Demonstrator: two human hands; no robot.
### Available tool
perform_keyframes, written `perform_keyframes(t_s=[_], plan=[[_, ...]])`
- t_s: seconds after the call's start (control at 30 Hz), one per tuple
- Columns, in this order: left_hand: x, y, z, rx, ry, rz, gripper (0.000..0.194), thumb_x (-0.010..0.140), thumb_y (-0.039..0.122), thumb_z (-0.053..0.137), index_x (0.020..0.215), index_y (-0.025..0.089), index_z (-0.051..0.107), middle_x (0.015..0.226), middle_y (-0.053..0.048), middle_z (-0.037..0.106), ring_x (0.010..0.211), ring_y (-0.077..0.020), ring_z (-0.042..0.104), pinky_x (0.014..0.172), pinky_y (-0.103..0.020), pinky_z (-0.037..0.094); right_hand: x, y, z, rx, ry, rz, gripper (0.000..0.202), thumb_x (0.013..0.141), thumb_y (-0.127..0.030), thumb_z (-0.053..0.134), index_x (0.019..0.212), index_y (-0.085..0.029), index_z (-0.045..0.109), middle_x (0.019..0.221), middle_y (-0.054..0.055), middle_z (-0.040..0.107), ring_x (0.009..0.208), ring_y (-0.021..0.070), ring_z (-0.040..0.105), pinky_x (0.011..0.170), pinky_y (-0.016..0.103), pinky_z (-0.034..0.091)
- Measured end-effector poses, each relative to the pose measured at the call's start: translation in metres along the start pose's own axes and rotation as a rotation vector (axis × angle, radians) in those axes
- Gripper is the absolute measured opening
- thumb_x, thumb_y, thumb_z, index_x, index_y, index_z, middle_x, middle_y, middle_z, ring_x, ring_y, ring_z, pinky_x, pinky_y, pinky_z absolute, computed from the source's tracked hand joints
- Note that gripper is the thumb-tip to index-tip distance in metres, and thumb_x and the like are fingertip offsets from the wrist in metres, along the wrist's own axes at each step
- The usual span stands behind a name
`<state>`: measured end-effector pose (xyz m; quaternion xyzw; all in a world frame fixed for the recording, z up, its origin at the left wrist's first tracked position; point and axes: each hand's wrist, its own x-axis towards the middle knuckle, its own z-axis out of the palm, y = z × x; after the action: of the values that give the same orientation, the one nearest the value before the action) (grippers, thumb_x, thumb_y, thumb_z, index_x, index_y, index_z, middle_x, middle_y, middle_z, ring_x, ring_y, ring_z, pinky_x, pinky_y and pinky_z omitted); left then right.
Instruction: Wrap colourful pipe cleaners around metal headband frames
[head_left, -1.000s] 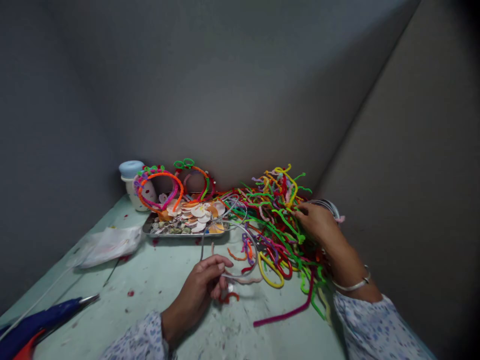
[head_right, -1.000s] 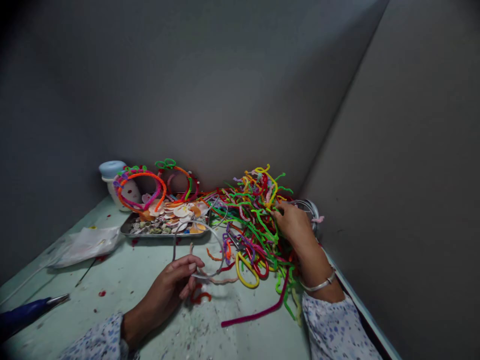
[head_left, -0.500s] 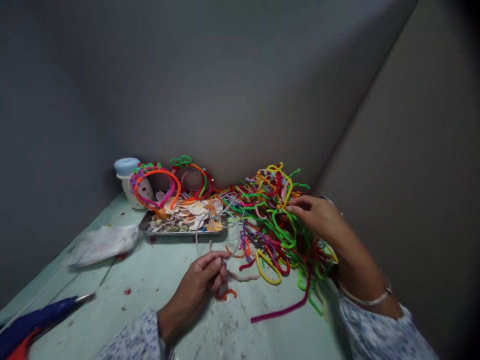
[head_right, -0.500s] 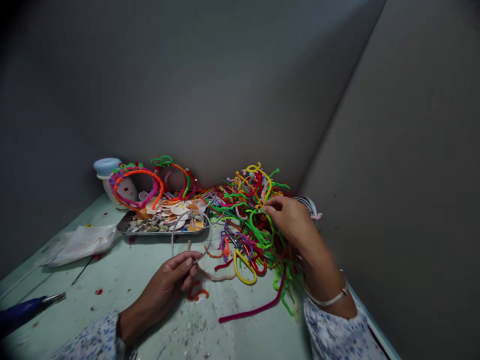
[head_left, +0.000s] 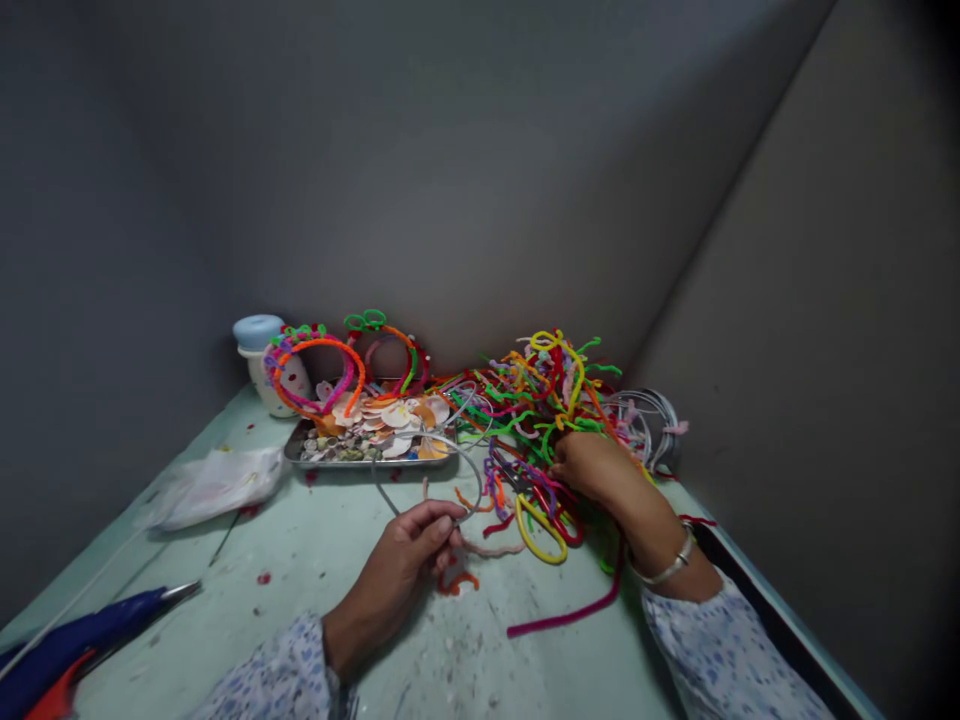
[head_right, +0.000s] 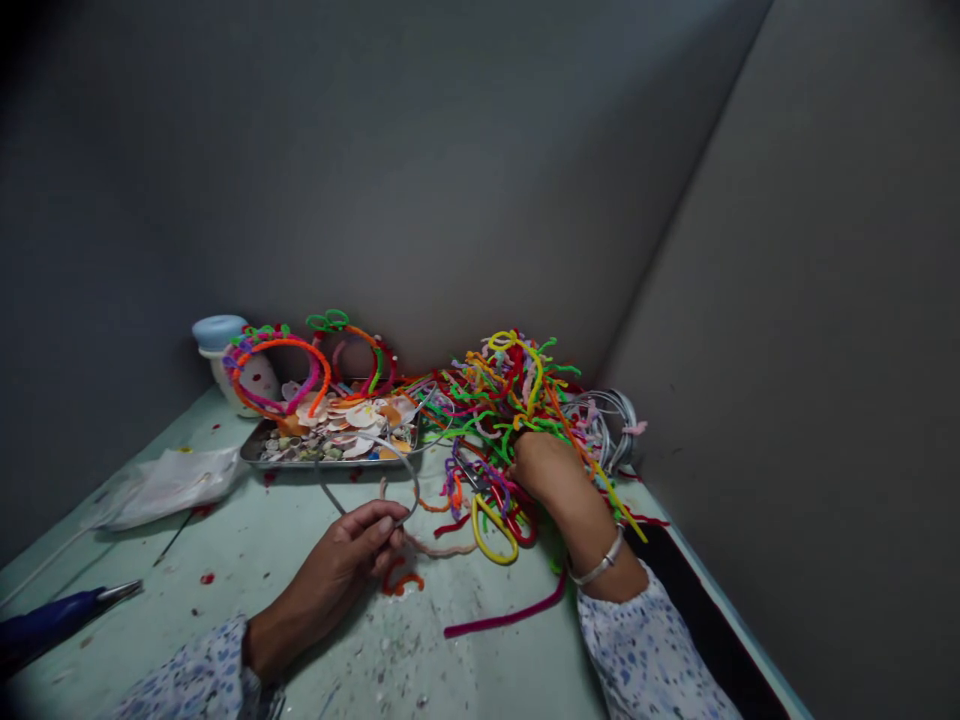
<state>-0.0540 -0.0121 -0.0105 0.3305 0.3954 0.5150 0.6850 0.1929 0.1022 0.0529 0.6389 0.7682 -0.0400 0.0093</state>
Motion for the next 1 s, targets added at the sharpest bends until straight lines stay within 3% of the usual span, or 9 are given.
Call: perform_keyframes(t_s=[0.13, 0.33, 0.43, 0.57, 0.73, 1.0], plan=[[-0.001, 0.001, 0.001, -0.007, 0.001, 0.003, 0.034, 0.072, 0.035, 0.078, 0.094, 0.011, 0.067, 0.066, -0.001, 0.06, 0.049, -0.005, 0.043, 0.046, -0.018, 0.031, -0.001, -0.005, 0.001, -0.005, 0.015, 0.011, 0.011, 0.072, -0.023, 0.065, 0.07, -0.017, 0.074, 0.079, 0.016, 0.073, 0.074, 0.026, 0.069, 0.06, 0.029, 0.043], [0.0, -0.001, 0.0, -0.007, 0.013, 0.004, 0.034, 0.072, 0.035, 0.078, 0.094, 0.011, 0.067, 0.07, -0.002, 0.063, 0.048, -0.0036, 0.043, 0.046, -0.017, 0.032, 0.006, 0.011, -0.005, 0.09, 0.051, 0.0, 0.025, 0.084, -0.034, 0.053, 0.078, -0.019, 0.072, 0.079, 0.008, 0.073, 0.072, 0.0199, 0.065, 0.056, 0.025, 0.039], [0.001, -0.003, -0.002, -0.007, 0.013, 0.003, 0.034, 0.073, 0.035, 0.077, 0.096, 0.012, 0.068, 0.072, -0.003, 0.063, 0.048, -0.0036, 0.044, 0.046, -0.018, 0.034, 0.007, 0.021, -0.008, 0.28, -0.004, -0.062, 0.029, 0.085, -0.035, 0.05, 0.074, -0.018, 0.071, 0.07, 0.002, 0.07, 0.066, 0.0166, 0.061, 0.056, 0.024, 0.039], [0.001, -0.003, -0.002, 0.0, 0.003, -0.01, 0.033, 0.075, 0.036, 0.076, 0.096, 0.012, 0.068, 0.072, -0.003, 0.064, 0.049, -0.0039, 0.045, 0.047, -0.018, 0.035, 0.006, 0.033, -0.009, 0.599, -0.079, -0.158, 0.017, 0.075, -0.025, 0.055, 0.08, -0.018, 0.069, 0.071, -0.001, 0.069, 0.068, 0.0165, 0.061, 0.063, 0.025, 0.044], [0.001, -0.001, 0.001, 0.002, 0.015, -0.028, 0.034, 0.071, 0.035, 0.079, 0.094, 0.012, 0.068, 0.07, -0.002, 0.063, 0.049, -0.0038, 0.045, 0.048, -0.017, 0.034, 0.002, 0.043, -0.014, 0.728, -0.084, -0.157, 0.022, 0.073, -0.022, 0.055, 0.092, -0.02, 0.065, 0.073, -0.001, 0.069, 0.068, 0.0162, 0.062, 0.062, 0.024, 0.046], [0.003, -0.004, -0.003, 0.016, 0.017, -0.022, 0.032, 0.075, 0.034, 0.076, 0.097, 0.013, 0.067, 0.072, -0.003, 0.065, 0.05, -0.0038, 0.046, 0.047, -0.015, 0.034, 0.004, 0.011, -0.004, 0.779, -0.12, -0.18, 0.022, 0.078, -0.027, 0.053, 0.097, -0.02, 0.064, 0.071, -0.002, 0.068, 0.055, 0.0129, 0.057, 0.05, 0.022, 0.041]])
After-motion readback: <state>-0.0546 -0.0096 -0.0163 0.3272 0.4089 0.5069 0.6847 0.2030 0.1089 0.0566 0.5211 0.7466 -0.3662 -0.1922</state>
